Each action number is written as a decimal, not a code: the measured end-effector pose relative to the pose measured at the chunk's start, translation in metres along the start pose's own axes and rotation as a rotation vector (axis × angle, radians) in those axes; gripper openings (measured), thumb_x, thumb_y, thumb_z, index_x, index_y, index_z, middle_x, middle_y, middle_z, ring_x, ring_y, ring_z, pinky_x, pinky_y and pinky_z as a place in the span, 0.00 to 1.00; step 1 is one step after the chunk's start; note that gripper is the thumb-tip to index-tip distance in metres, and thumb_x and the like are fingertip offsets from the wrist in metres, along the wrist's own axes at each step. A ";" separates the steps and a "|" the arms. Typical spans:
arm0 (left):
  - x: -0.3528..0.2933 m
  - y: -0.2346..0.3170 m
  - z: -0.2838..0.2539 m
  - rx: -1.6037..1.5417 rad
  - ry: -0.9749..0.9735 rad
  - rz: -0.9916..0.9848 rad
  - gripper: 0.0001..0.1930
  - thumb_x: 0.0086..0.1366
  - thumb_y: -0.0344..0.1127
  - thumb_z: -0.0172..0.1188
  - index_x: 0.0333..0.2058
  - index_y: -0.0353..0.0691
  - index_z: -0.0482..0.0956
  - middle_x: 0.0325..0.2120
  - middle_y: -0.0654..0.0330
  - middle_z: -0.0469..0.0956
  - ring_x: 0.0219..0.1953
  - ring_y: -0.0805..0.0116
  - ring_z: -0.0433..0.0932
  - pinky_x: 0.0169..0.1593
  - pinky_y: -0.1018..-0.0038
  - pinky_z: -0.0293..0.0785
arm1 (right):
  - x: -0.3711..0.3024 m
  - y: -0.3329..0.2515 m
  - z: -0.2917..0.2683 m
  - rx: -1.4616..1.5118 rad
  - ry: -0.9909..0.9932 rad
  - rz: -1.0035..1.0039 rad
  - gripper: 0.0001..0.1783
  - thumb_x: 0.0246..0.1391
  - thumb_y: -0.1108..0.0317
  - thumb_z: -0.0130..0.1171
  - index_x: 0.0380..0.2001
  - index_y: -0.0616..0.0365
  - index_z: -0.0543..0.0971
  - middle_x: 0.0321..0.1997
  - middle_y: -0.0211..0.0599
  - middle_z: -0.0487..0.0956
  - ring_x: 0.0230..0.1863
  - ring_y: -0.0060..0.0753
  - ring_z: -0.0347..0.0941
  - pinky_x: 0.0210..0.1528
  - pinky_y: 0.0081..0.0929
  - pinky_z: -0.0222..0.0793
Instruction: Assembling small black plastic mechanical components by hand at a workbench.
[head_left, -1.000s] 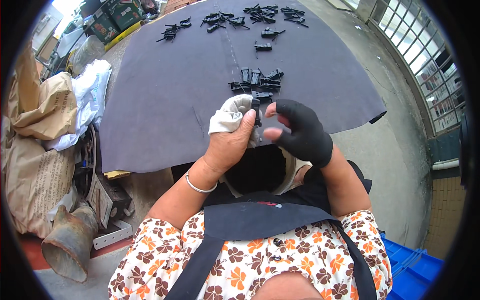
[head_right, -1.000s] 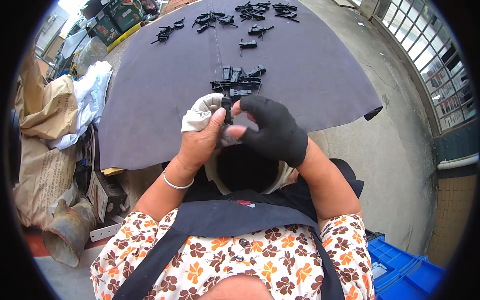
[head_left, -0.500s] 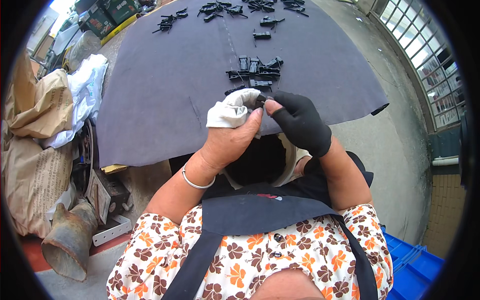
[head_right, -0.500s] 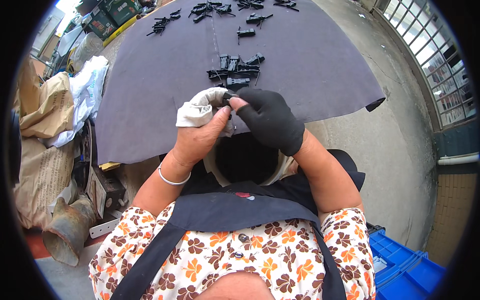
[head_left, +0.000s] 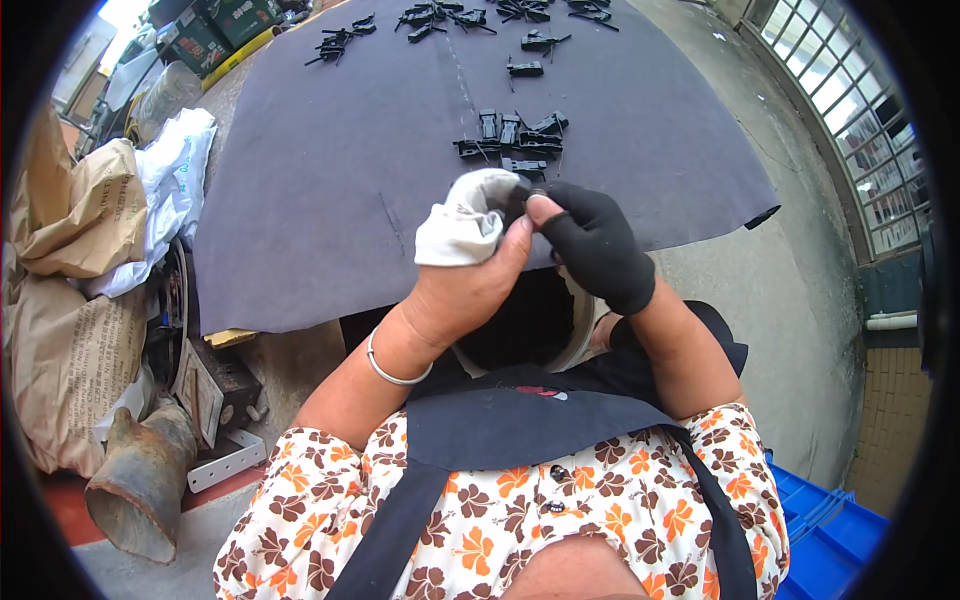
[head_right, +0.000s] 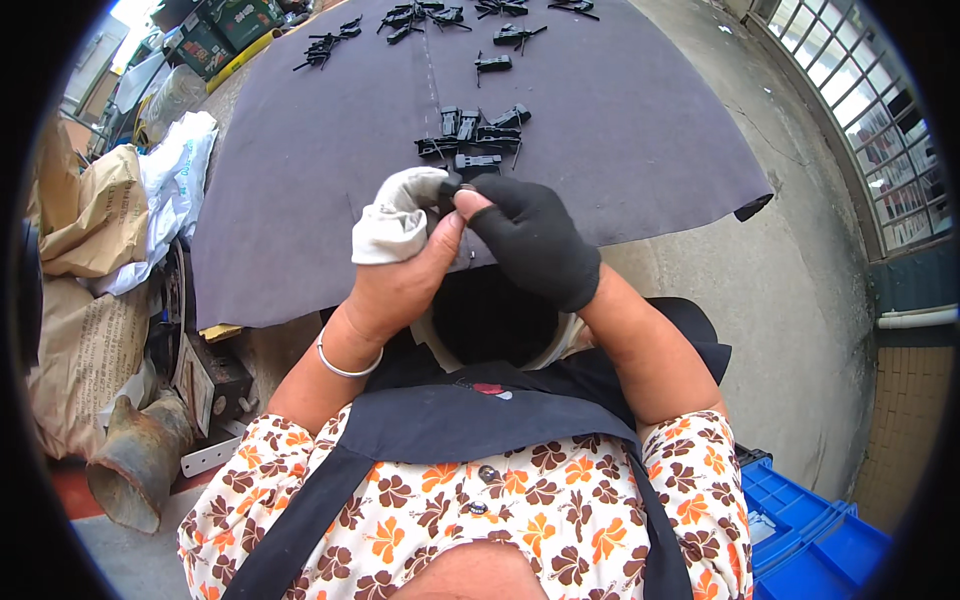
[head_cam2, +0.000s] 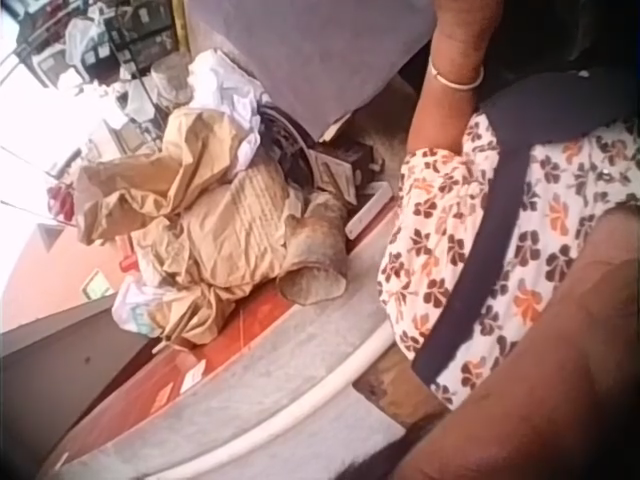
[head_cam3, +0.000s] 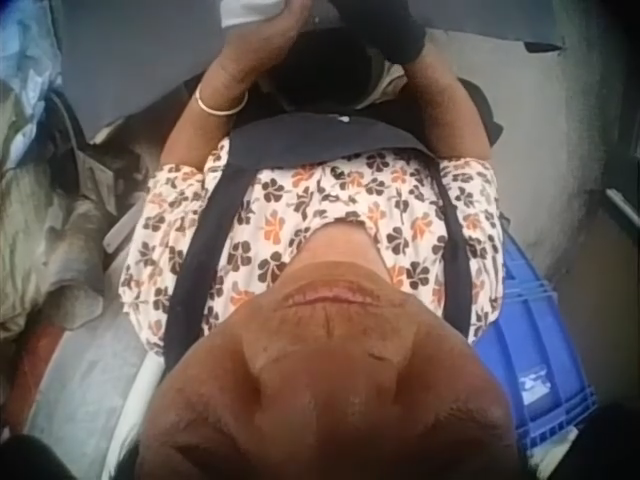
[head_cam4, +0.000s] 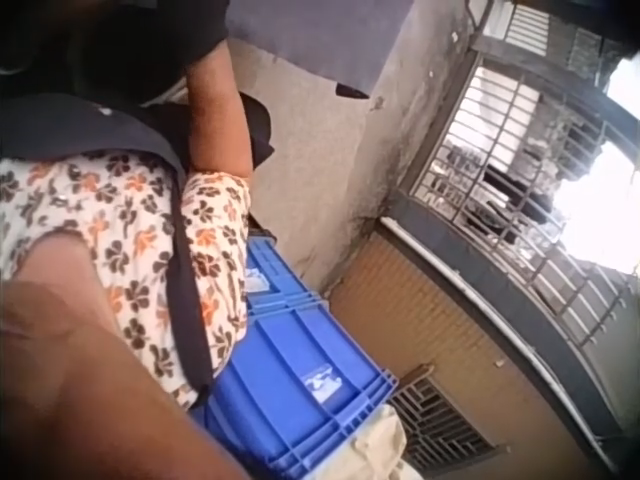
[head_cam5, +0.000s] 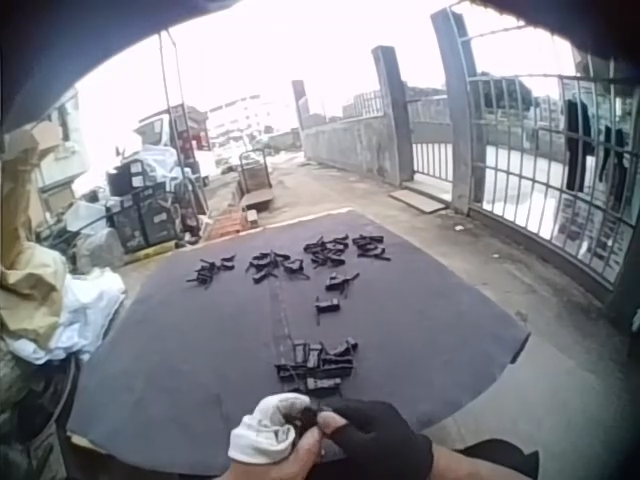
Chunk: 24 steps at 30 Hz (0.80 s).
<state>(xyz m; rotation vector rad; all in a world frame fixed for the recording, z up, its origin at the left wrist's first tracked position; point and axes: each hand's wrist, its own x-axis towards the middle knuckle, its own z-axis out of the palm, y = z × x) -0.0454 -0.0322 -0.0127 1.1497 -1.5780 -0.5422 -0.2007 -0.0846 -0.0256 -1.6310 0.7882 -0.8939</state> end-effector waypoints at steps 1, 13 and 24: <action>0.001 0.003 -0.001 -0.136 0.008 -0.122 0.12 0.57 0.28 0.57 0.41 0.34 0.72 0.29 0.60 0.76 0.30 0.70 0.74 0.36 0.74 0.71 | 0.000 0.004 -0.005 -0.080 -0.009 -0.155 0.12 0.55 0.66 0.55 0.37 0.64 0.77 0.28 0.29 0.77 0.27 0.19 0.68 0.33 0.20 0.67; 0.006 0.008 -0.018 -0.499 -0.355 -0.470 0.16 0.62 0.27 0.47 0.48 0.29 0.65 0.15 0.69 0.69 0.17 0.84 0.63 0.23 0.84 0.63 | -0.004 -0.001 -0.006 0.016 -0.030 -0.157 0.11 0.46 0.78 0.62 0.36 0.59 0.78 0.28 0.25 0.75 0.27 0.14 0.63 0.31 0.16 0.63; -0.003 0.000 -0.004 -0.011 -0.214 -0.185 0.08 0.57 0.24 0.48 0.37 0.31 0.70 0.26 0.55 0.72 0.24 0.67 0.72 0.32 0.73 0.70 | -0.004 -0.009 -0.001 -0.175 -0.122 -0.055 0.12 0.57 0.64 0.51 0.34 0.63 0.78 0.23 0.32 0.75 0.26 0.18 0.63 0.30 0.23 0.63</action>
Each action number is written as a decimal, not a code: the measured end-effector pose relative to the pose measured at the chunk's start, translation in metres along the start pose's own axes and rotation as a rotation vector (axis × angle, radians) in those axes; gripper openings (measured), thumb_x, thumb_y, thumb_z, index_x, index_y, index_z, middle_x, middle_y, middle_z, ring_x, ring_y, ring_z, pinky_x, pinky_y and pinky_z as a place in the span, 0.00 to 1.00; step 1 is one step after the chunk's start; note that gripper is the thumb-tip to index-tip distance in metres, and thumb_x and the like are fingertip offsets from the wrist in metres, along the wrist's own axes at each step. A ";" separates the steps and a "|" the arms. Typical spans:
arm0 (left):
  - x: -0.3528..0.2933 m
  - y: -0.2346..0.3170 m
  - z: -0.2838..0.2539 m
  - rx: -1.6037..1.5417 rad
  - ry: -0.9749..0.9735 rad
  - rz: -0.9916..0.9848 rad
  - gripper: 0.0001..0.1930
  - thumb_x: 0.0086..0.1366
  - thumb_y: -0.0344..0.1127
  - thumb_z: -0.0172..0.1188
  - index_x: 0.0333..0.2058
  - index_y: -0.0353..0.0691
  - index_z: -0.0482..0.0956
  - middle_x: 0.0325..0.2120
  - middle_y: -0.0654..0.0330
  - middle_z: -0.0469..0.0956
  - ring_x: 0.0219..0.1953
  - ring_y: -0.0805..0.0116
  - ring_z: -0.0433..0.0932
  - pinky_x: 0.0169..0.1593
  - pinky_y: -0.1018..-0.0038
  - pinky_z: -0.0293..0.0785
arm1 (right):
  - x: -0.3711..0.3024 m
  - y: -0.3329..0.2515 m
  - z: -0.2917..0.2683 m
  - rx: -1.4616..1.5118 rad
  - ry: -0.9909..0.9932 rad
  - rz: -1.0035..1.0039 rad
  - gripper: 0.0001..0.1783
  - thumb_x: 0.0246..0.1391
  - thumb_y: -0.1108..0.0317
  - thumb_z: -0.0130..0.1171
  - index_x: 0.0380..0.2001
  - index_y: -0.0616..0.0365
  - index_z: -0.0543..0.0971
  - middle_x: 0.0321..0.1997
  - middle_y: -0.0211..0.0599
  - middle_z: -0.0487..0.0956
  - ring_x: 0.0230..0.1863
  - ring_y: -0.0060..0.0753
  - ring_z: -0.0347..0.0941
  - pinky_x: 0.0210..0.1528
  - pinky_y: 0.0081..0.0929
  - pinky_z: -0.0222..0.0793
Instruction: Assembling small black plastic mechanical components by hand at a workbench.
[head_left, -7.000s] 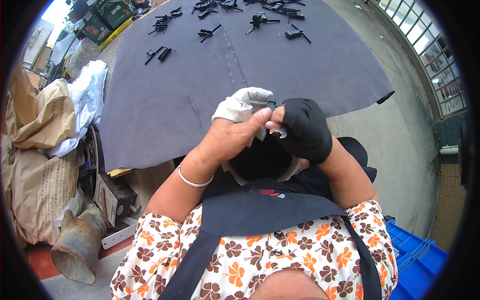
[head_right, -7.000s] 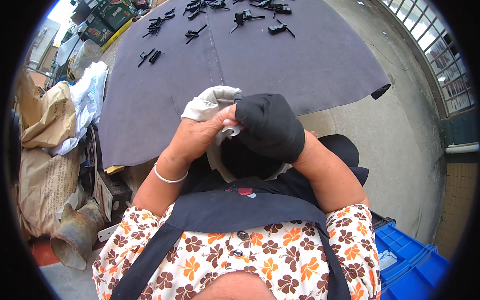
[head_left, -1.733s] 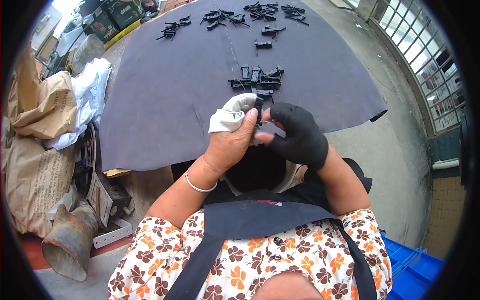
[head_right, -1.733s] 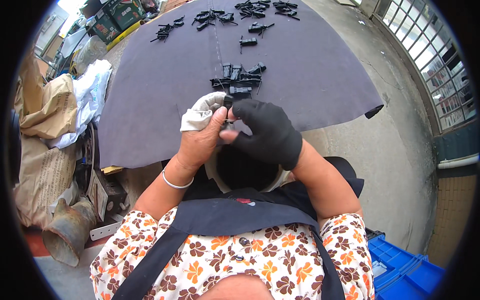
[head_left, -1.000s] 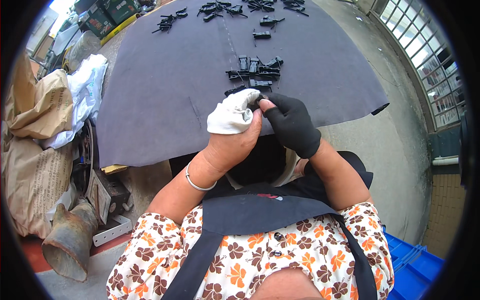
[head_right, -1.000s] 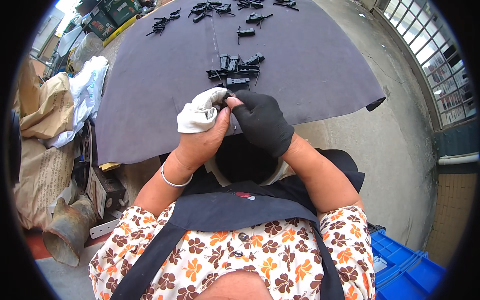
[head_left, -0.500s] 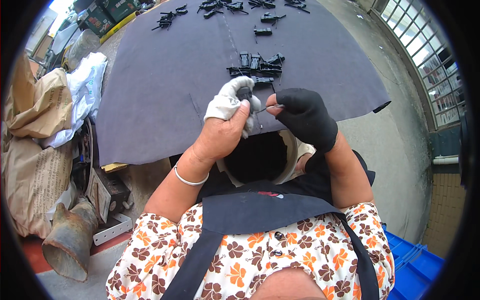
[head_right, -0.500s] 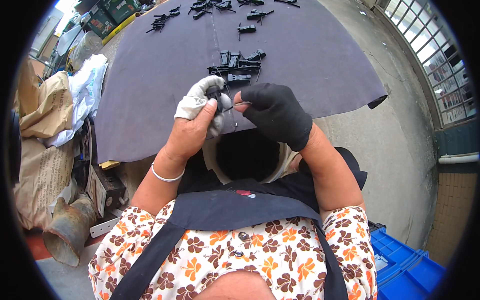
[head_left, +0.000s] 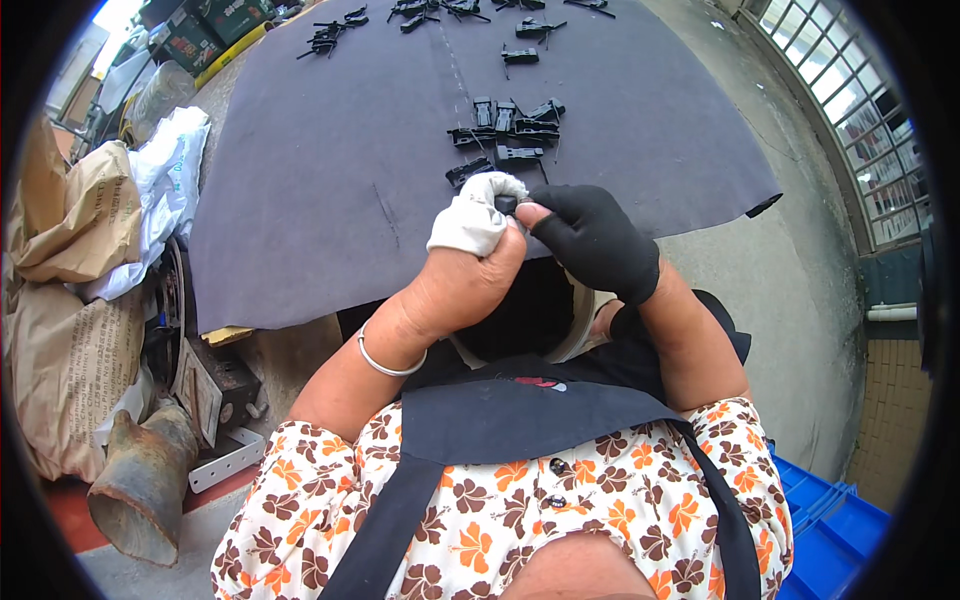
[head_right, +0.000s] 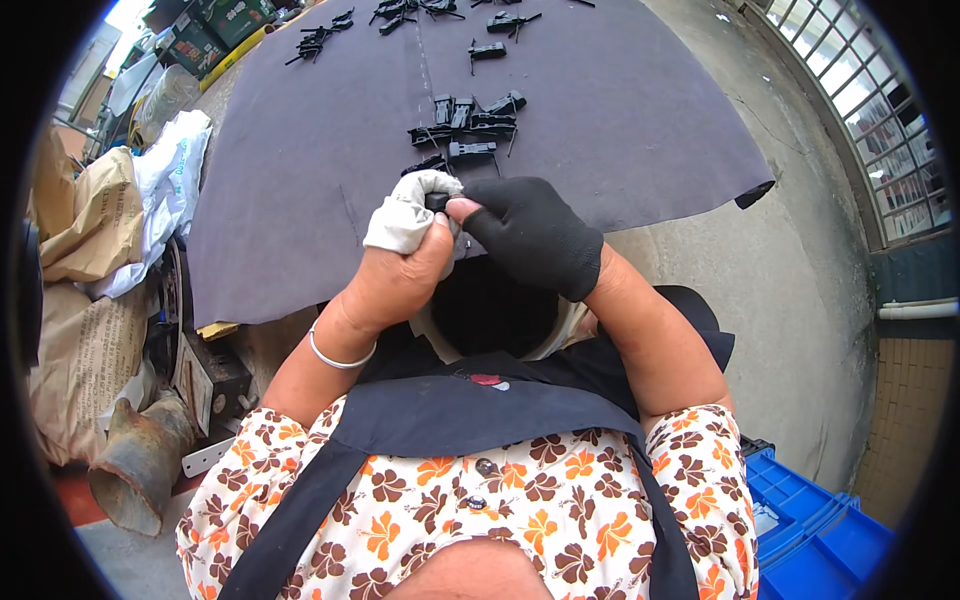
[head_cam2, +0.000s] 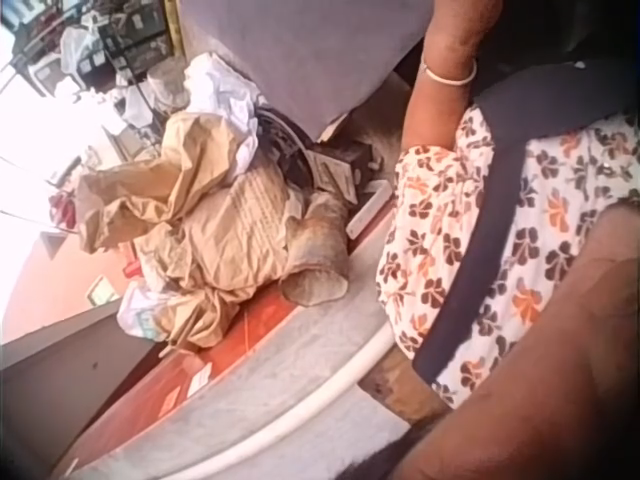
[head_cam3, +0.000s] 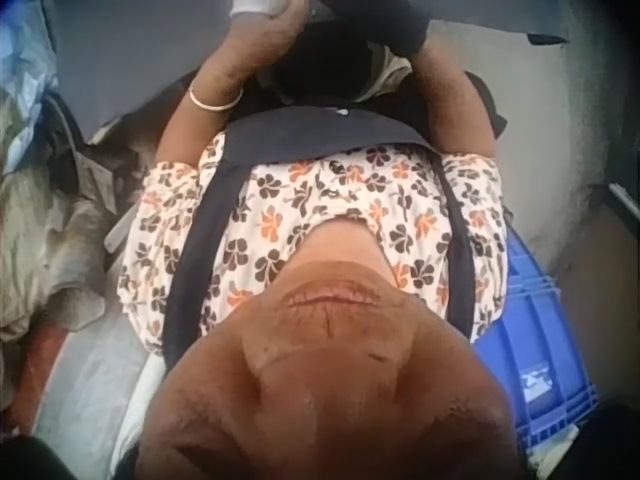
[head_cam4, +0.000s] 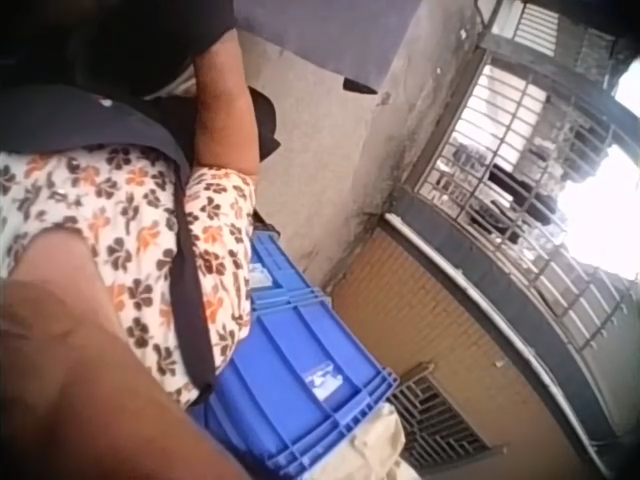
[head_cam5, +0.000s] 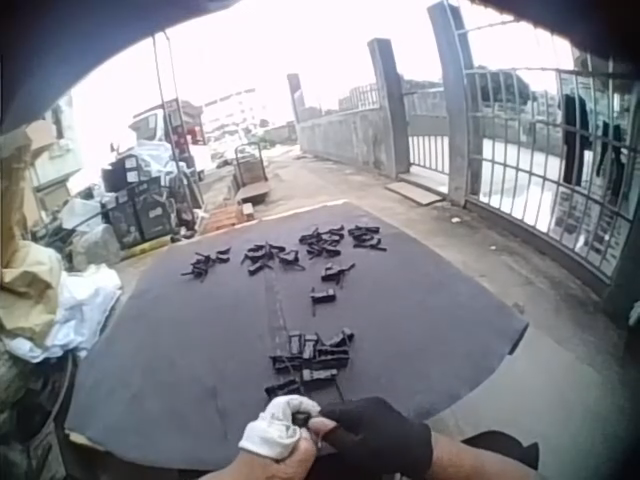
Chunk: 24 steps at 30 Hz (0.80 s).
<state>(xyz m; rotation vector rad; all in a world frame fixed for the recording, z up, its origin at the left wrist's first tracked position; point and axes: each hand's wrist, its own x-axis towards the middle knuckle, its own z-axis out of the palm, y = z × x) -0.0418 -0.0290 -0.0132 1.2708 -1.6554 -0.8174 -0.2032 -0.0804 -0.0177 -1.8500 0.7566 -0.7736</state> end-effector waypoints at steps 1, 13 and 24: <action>-0.001 0.001 0.001 0.000 -0.001 0.000 0.08 0.57 0.24 0.48 0.37 0.31 0.70 0.26 0.55 0.72 0.24 0.67 0.72 0.32 0.73 0.70 | 0.000 0.000 0.001 -0.030 -0.011 0.027 0.12 0.57 0.65 0.51 0.34 0.64 0.78 0.22 0.34 0.75 0.26 0.18 0.64 0.30 0.23 0.63; -0.022 0.007 -0.002 0.175 0.123 0.149 0.09 0.54 0.23 0.52 0.36 0.30 0.73 0.32 0.48 0.75 0.31 0.51 0.75 0.37 0.68 0.72 | 0.005 -0.007 0.003 0.332 -0.298 0.237 0.14 0.55 0.61 0.54 0.31 0.63 0.76 0.21 0.33 0.74 0.24 0.20 0.66 0.29 0.23 0.65; -0.006 -0.013 -0.023 0.436 0.094 0.278 0.10 0.58 0.31 0.56 0.39 0.37 0.76 0.34 0.52 0.78 0.36 0.57 0.76 0.42 0.70 0.71 | 0.037 0.029 -0.010 -0.786 0.117 0.032 0.15 0.49 0.61 0.58 0.39 0.55 0.77 0.32 0.42 0.80 0.34 0.40 0.77 0.36 0.32 0.70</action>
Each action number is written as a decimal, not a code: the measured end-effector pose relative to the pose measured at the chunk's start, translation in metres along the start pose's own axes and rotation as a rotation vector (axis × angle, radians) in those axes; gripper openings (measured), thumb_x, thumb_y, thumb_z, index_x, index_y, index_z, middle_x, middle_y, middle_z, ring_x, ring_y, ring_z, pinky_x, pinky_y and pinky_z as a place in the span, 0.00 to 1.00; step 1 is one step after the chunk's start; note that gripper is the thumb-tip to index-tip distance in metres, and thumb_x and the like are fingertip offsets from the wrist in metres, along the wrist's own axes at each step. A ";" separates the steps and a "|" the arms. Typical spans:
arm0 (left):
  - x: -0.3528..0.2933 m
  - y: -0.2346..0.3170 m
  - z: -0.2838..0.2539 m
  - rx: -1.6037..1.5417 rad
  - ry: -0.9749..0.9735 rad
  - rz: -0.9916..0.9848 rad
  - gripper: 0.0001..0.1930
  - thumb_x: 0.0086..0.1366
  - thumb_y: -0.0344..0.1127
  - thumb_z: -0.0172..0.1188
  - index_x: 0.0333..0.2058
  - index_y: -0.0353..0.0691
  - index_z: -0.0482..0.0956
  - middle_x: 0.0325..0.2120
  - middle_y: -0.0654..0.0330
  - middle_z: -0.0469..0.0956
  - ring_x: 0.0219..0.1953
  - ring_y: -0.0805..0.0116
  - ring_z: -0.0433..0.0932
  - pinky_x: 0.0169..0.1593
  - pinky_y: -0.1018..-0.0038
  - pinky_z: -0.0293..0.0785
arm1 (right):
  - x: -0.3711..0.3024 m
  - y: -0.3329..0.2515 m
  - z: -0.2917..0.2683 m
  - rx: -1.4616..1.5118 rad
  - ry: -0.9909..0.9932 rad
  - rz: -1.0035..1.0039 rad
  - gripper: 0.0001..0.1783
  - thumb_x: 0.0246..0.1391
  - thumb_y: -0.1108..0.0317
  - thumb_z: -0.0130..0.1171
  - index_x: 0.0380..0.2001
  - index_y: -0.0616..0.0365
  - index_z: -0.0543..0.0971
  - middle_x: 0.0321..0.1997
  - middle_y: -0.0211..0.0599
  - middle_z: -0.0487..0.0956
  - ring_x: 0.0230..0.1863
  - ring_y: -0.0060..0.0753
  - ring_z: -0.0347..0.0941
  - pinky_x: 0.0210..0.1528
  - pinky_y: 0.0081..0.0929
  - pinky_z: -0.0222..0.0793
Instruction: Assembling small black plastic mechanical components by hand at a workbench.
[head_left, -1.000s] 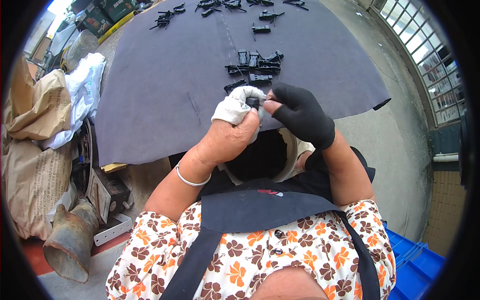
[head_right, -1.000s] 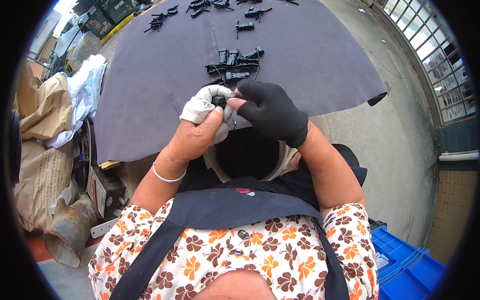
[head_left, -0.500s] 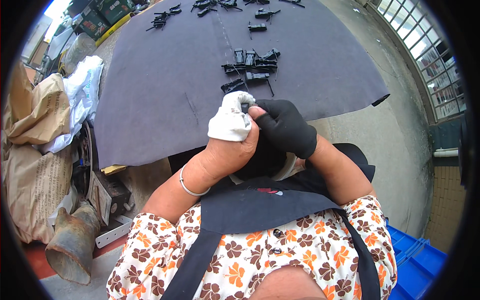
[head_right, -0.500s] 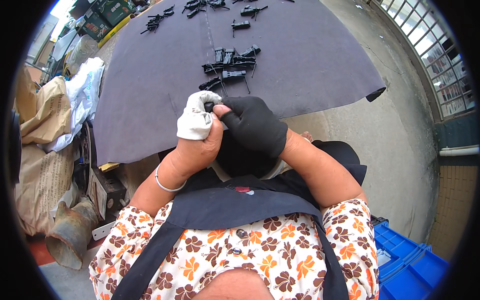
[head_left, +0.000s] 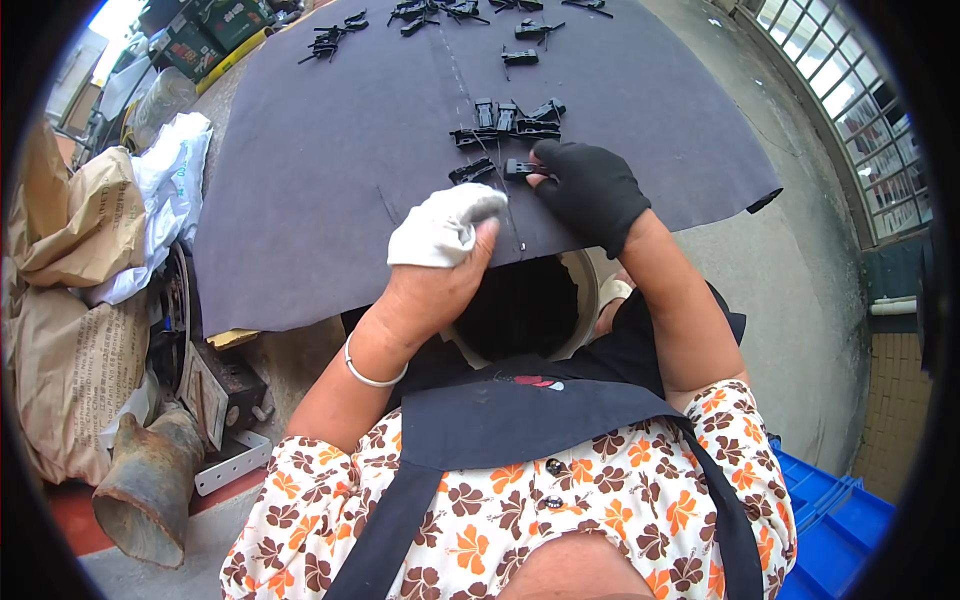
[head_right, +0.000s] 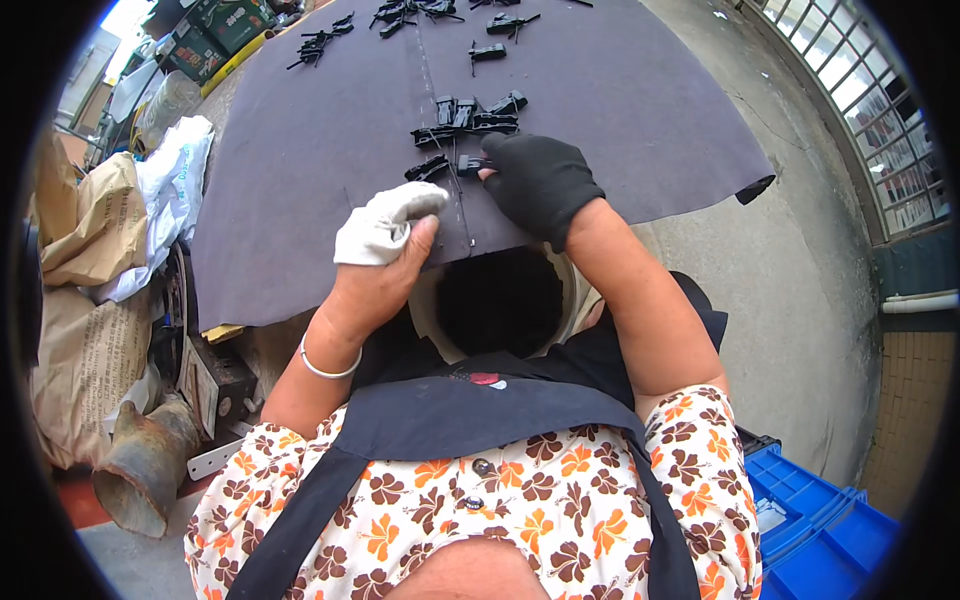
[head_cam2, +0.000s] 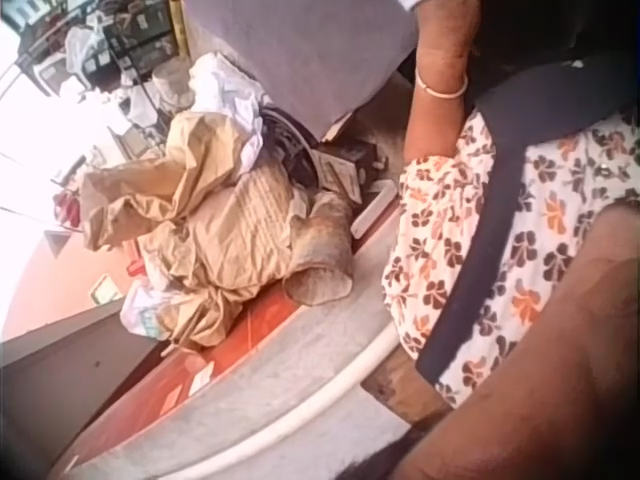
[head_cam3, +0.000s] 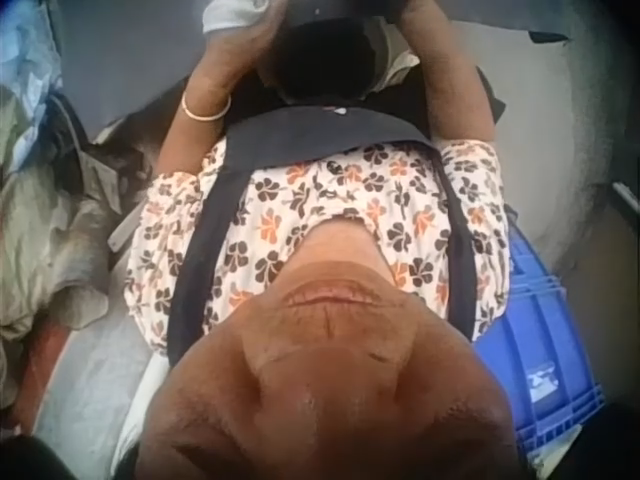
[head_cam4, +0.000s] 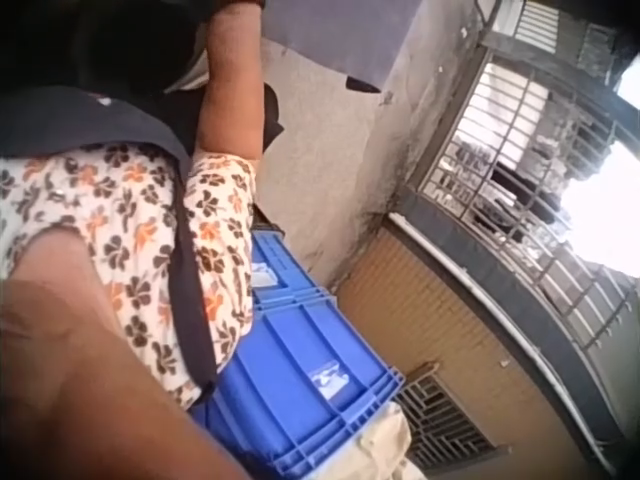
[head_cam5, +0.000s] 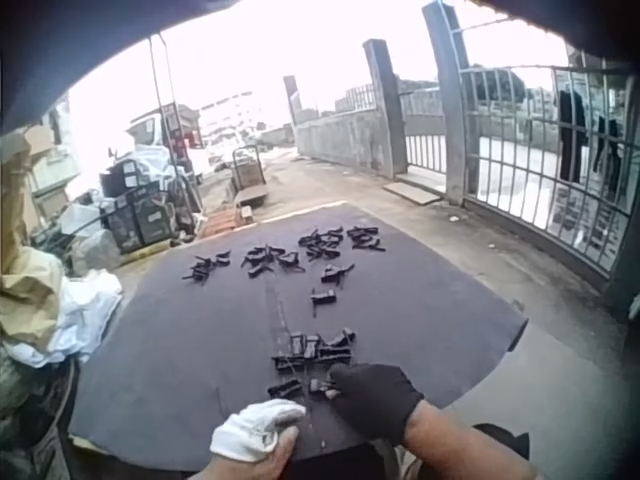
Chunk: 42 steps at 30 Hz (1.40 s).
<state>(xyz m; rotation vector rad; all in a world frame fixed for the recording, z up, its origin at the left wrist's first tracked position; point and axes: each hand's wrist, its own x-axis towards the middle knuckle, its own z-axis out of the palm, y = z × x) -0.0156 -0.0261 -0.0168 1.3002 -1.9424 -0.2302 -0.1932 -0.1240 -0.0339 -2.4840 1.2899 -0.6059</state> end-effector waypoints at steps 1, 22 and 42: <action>-0.002 -0.001 0.003 0.002 0.002 -0.002 0.10 0.58 0.31 0.56 0.39 0.37 0.76 0.34 0.52 0.78 0.36 0.57 0.76 0.42 0.70 0.71 | -0.002 0.000 -0.001 0.000 -0.001 -0.003 0.15 0.49 0.61 0.58 0.39 0.55 0.77 0.32 0.42 0.80 0.34 0.40 0.77 0.36 0.32 0.70; 0.004 0.014 0.004 -0.905 -0.106 -0.475 0.14 0.63 0.31 0.54 0.46 0.32 0.68 0.24 0.61 0.76 0.20 0.79 0.72 0.21 0.82 0.69 | -0.031 -0.038 -0.002 0.835 0.169 -0.014 0.06 0.50 0.70 0.59 0.25 0.61 0.74 0.21 0.26 0.71 0.25 0.16 0.64 0.28 0.21 0.62; 0.005 0.013 0.014 -0.220 0.134 -0.064 0.11 0.56 0.29 0.57 0.39 0.34 0.73 0.28 0.55 0.77 0.29 0.62 0.76 0.36 0.73 0.72 | -0.030 -0.031 -0.001 0.913 -0.060 0.026 0.15 0.57 0.61 0.51 0.37 0.63 0.77 0.27 0.49 0.77 0.26 0.36 0.73 0.31 0.29 0.67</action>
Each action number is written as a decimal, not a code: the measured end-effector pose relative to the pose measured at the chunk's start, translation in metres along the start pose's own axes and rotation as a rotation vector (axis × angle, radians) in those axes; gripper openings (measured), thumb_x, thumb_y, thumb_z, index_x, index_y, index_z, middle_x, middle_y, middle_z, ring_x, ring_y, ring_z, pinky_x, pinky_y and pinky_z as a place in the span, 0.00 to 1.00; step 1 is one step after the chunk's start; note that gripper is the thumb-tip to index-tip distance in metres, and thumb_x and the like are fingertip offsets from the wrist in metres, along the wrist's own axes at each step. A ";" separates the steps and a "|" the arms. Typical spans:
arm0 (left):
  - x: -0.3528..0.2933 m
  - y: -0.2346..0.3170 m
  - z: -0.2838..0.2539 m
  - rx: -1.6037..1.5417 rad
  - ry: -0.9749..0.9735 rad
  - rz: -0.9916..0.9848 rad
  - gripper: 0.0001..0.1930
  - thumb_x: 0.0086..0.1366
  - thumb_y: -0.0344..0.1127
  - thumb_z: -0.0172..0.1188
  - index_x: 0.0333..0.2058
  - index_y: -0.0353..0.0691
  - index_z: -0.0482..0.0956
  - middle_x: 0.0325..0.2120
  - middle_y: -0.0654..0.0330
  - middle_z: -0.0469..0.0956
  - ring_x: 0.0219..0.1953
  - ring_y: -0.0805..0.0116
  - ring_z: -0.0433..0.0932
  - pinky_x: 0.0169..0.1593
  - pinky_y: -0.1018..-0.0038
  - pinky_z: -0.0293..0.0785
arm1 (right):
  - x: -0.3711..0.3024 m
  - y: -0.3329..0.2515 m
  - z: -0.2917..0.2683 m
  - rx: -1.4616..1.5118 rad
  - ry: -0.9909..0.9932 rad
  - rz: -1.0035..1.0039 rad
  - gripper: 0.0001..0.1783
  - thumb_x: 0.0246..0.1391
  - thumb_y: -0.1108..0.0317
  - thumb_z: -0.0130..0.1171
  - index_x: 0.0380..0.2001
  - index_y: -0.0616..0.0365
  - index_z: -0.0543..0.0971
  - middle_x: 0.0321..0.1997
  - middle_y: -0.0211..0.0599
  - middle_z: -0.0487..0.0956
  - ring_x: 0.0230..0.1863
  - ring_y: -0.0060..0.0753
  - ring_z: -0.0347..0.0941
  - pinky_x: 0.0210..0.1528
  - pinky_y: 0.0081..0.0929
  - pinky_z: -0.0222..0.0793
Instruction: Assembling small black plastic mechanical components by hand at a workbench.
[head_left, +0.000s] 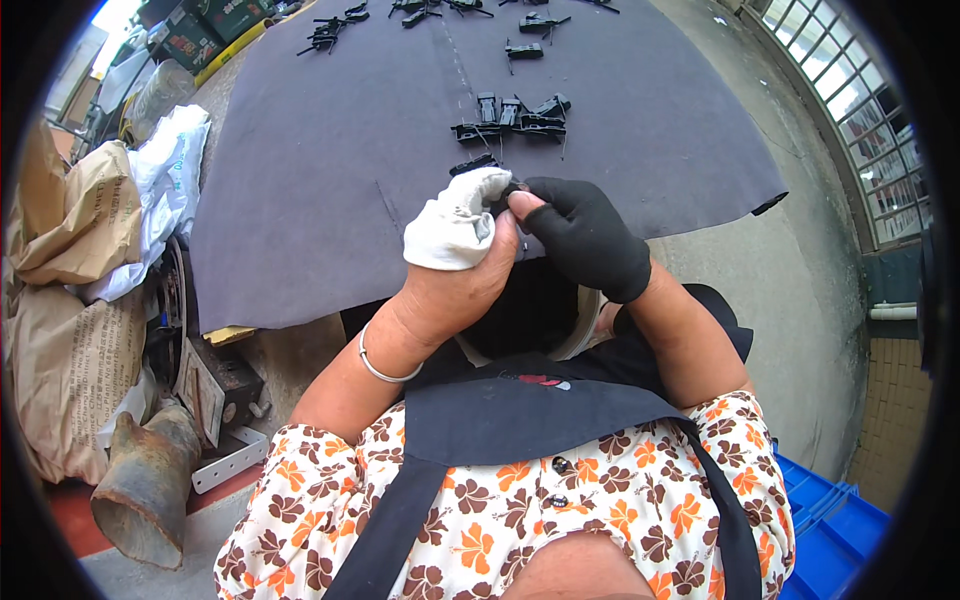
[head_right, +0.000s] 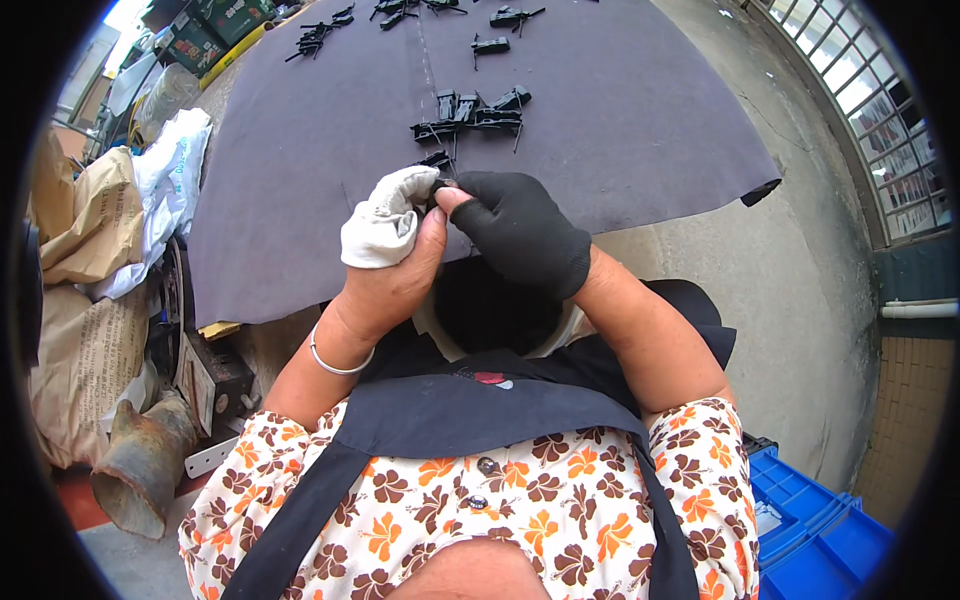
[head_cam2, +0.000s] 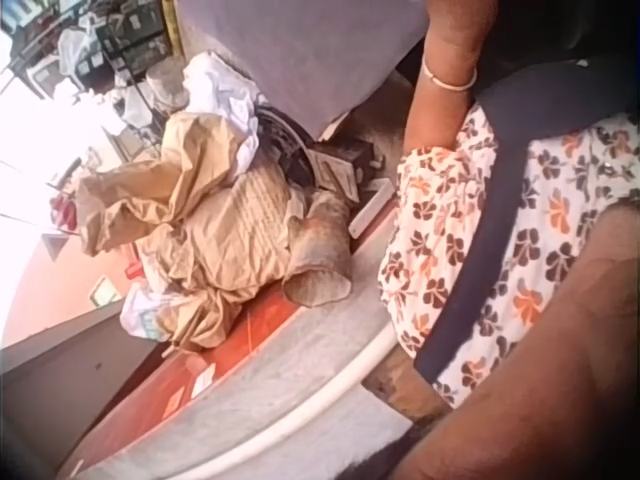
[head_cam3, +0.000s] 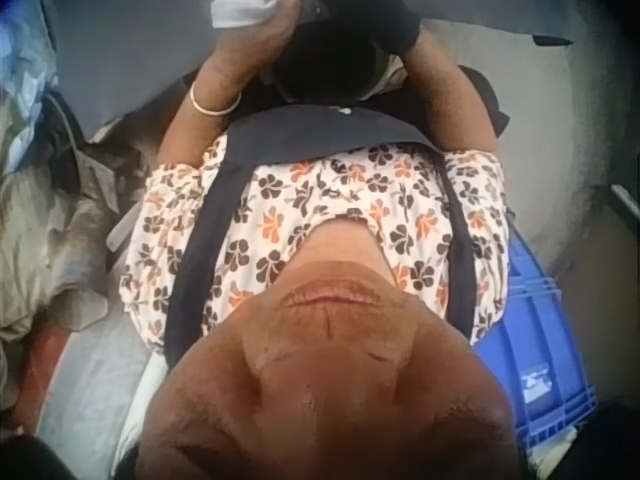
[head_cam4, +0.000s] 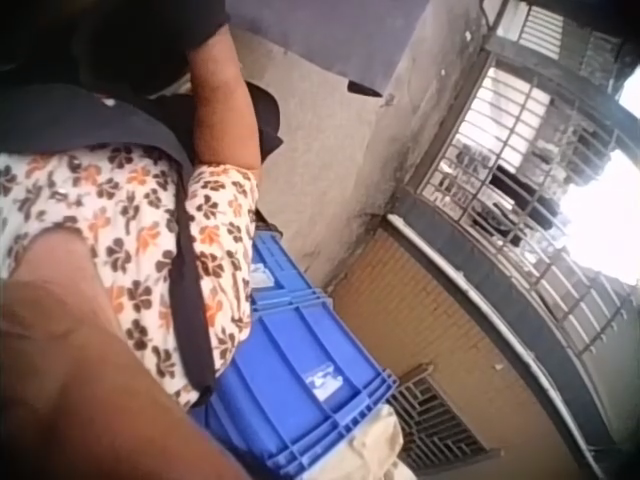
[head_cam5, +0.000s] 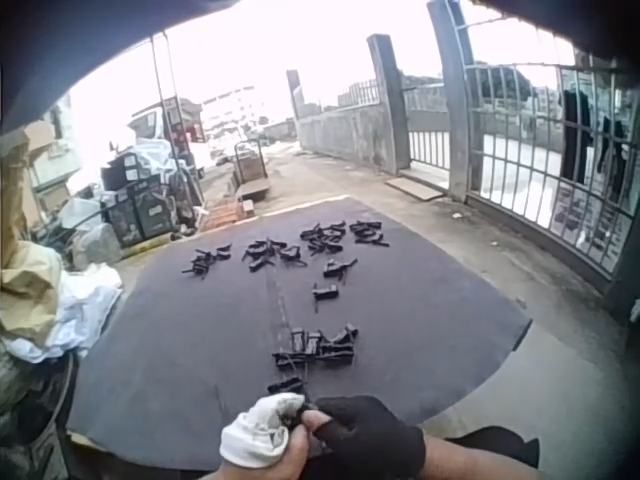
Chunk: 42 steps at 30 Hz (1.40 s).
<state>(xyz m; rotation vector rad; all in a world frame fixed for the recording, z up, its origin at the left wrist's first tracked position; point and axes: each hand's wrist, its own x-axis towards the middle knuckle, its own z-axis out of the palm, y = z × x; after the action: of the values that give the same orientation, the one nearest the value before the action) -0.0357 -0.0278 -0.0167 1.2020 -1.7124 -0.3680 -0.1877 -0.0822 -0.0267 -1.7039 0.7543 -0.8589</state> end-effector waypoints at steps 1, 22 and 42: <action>0.000 -0.002 0.000 -0.001 0.000 0.001 0.11 0.56 0.29 0.57 0.39 0.34 0.73 0.28 0.55 0.77 0.29 0.62 0.76 0.36 0.73 0.72 | -0.001 -0.003 -0.005 0.020 -0.033 0.010 0.13 0.57 0.64 0.52 0.36 0.63 0.77 0.27 0.40 0.77 0.29 0.26 0.70 0.33 0.25 0.66; 0.002 0.012 -0.014 -0.646 -0.299 -0.508 0.13 0.62 0.27 0.46 0.45 0.32 0.67 0.19 0.67 0.70 0.21 0.83 0.65 0.26 0.84 0.64 | -0.003 -0.007 -0.012 0.073 -0.038 0.043 0.07 0.48 0.71 0.61 0.30 0.60 0.75 0.21 0.20 0.68 0.26 0.13 0.61 0.29 0.17 0.61; -0.014 0.028 -0.039 0.214 -0.377 -0.034 0.13 0.58 0.31 0.53 0.41 0.32 0.72 0.33 0.46 0.75 0.33 0.49 0.75 0.38 0.64 0.72 | 0.017 -0.019 -0.021 -0.231 -0.404 -0.003 0.14 0.53 0.61 0.56 0.27 0.64 0.76 0.18 0.39 0.72 0.23 0.20 0.65 0.29 0.24 0.63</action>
<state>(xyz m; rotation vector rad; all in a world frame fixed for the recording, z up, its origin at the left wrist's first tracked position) -0.0185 0.0073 0.0140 1.3828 -2.0986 -0.4632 -0.1950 -0.1017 -0.0011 -2.0018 0.5896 -0.4157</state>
